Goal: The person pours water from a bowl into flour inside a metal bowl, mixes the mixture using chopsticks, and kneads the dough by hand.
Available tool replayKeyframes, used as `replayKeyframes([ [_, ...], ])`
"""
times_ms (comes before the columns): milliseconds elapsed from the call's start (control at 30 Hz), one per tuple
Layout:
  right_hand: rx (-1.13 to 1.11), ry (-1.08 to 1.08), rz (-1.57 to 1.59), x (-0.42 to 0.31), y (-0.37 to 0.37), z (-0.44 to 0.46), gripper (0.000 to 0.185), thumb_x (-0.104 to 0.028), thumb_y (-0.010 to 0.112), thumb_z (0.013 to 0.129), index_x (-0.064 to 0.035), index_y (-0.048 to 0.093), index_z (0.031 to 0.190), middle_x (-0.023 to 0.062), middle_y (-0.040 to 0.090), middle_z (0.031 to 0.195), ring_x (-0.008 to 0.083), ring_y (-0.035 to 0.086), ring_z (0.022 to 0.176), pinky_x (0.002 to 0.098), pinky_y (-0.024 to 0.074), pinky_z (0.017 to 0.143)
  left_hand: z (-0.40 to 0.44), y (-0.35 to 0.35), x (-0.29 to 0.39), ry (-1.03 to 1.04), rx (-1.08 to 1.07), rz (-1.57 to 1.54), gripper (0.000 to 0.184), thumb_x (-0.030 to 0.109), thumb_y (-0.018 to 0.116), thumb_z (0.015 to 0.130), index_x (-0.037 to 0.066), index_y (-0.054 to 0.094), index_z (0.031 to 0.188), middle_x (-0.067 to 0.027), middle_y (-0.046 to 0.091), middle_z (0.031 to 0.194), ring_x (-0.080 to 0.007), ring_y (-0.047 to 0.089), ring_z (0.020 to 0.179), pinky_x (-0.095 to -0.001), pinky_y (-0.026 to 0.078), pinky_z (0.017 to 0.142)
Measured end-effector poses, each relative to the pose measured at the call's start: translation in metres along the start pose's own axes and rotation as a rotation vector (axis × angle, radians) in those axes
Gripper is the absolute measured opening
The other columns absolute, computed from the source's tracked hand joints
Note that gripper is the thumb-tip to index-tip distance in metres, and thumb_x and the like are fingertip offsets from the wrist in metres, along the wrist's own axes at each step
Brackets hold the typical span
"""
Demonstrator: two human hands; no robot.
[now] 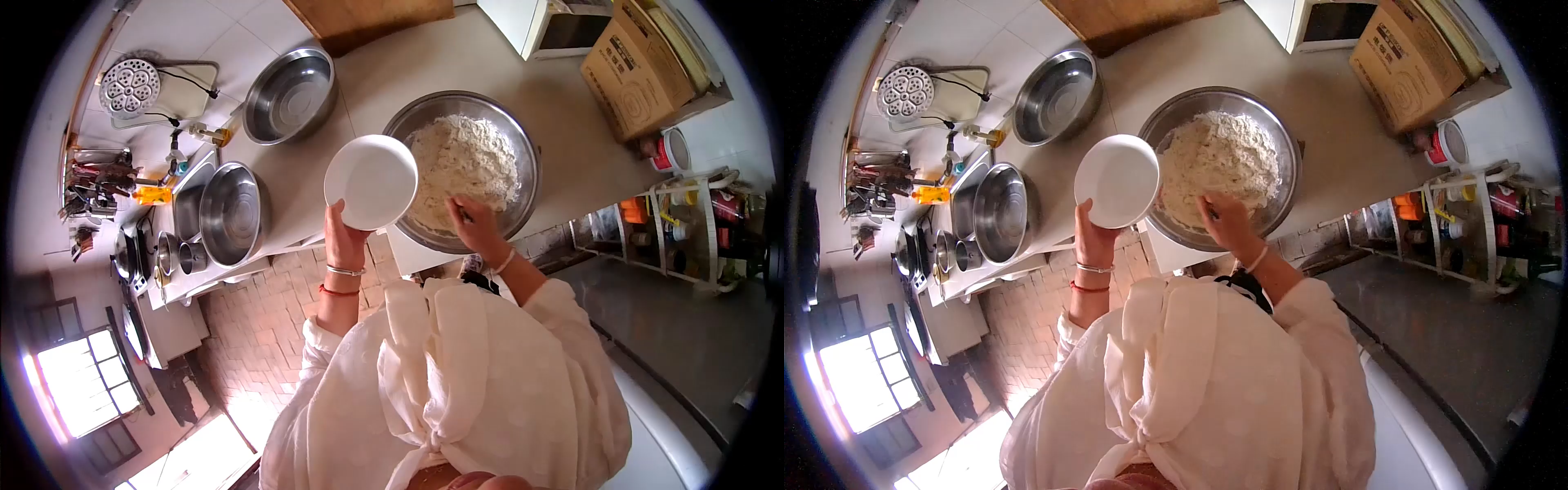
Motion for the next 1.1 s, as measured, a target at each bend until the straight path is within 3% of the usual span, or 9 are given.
replayKeyframes([
  [133, 0.026, 0.085, 0.658, -0.008, 0.034, 0.024, 0.020, -0.020, 0.063, 0.092, 0.0000, 0.063, 0.093, 0.0088, 0.067, 0.079, 0.0147, 0.064, 0.067, 0.0289, 0.0515, 0.060, 0.004, -0.023, 0.005, -0.007, -0.053, 0.015, 0.044, 0.033, 0.047, 0.092, 0.005, 0.046, 0.127, -0.0109, 0.063, 0.110, -0.0252, 0.066, 0.092, -0.0358, 0.057, 0.070],
  [233, -0.144, 0.465, 0.856, -0.009, 0.037, 0.033, 0.024, -0.023, 0.061, 0.093, 0.0006, 0.064, 0.094, 0.0084, 0.067, 0.082, 0.0126, 0.063, 0.067, 0.0268, 0.0524, 0.060, 0.002, -0.027, 0.007, -0.016, -0.060, 0.015, 0.049, 0.037, 0.048, 0.092, 0.004, 0.044, 0.129, -0.0130, 0.061, 0.114, -0.0263, 0.065, 0.093, -0.0376, 0.057, 0.070],
  [433, 0.260, 0.435, 0.605, 0.037, -0.021, 0.075, 0.027, -0.026, 0.058, 0.095, 0.0002, 0.063, 0.100, 0.0064, 0.066, 0.085, 0.0109, 0.062, 0.070, 0.0258, 0.0513, 0.061, 0.003, -0.037, 0.015, -0.051, -0.104, 0.004, 0.055, 0.037, 0.047, 0.091, 0.005, 0.038, 0.134, -0.0151, 0.057, 0.122, -0.0303, 0.063, 0.098, -0.0404, 0.057, 0.071],
  [533, 0.473, 0.216, 0.518, 0.047, -0.013, 0.094, 0.027, -0.026, 0.057, 0.096, 0.0008, 0.062, 0.098, 0.0058, 0.066, 0.084, 0.0118, 0.062, 0.071, 0.0271, 0.0502, 0.063, 0.006, -0.051, 0.015, -0.079, -0.110, -0.001, 0.052, 0.035, 0.046, 0.092, 0.005, 0.039, 0.134, -0.0148, 0.057, 0.123, -0.0294, 0.063, 0.102, -0.0408, 0.058, 0.074],
  [633, 0.298, 0.268, 0.296, 0.056, 0.033, 0.083, 0.025, -0.022, 0.057, 0.095, 0.0028, 0.062, 0.094, 0.0061, 0.067, 0.084, 0.0144, 0.064, 0.075, 0.0288, 0.0500, 0.066, 0.005, -0.064, 0.016, -0.109, -0.126, 0.017, 0.052, 0.035, 0.046, 0.092, 0.005, 0.040, 0.134, -0.0142, 0.057, 0.123, -0.0287, 0.063, 0.103, -0.0412, 0.059, 0.076],
  [767, 0.052, 0.444, 0.793, -0.009, 0.053, 0.035, 0.022, -0.019, 0.058, 0.094, 0.0019, 0.063, 0.091, 0.0073, 0.068, 0.080, 0.0156, 0.068, 0.077, 0.0298, 0.0522, 0.063, 0.002, -0.077, 0.020, -0.127, -0.120, 0.000, 0.052, 0.035, 0.047, 0.092, 0.007, 0.040, 0.135, -0.0136, 0.057, 0.123, -0.0288, 0.062, 0.105, -0.0424, 0.058, 0.077],
  [867, -0.039, 0.170, 0.338, -0.021, 0.038, 0.005, 0.023, -0.021, 0.055, 0.096, 0.0001, 0.064, 0.092, 0.0085, 0.068, 0.078, 0.0147, 0.069, 0.072, 0.0291, 0.0527, 0.057, 0.003, -0.090, 0.023, -0.124, -0.119, -0.003, 0.052, 0.035, 0.047, 0.092, 0.008, 0.040, 0.134, -0.0134, 0.057, 0.123, -0.0286, 0.061, 0.107, -0.0431, 0.057, 0.077],
  [1033, 0.380, 0.510, 0.230, 0.039, -0.031, 0.014, 0.029, -0.025, 0.053, 0.096, 0.0006, 0.064, 0.088, 0.0117, 0.069, 0.076, 0.0155, 0.067, 0.060, 0.0300, 0.0521, 0.054, 0.011, -0.117, 0.024, -0.130, -0.158, -0.008, 0.050, 0.036, 0.047, 0.091, 0.007, 0.042, 0.132, -0.0124, 0.059, 0.120, -0.0270, 0.064, 0.101, -0.0394, 0.058, 0.074],
  [1100, 0.545, 0.382, 0.199, 0.040, -0.058, 0.021, 0.030, -0.026, 0.053, 0.096, -0.0005, 0.065, 0.085, 0.0121, 0.068, 0.074, 0.0159, 0.066, 0.060, 0.0310, 0.0509, 0.054, 0.005, -0.116, 0.029, -0.116, -0.102, -0.012, 0.050, 0.036, 0.047, 0.092, 0.007, 0.043, 0.132, -0.0122, 0.060, 0.119, -0.0267, 0.065, 0.099, -0.0383, 0.059, 0.073],
])
Point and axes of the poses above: each hand's wrist, its own z-axis towards the middle knuckle, its own y-axis out of the palm, x = y × z, the point moved 1 cm from there along z, towards the middle knuckle
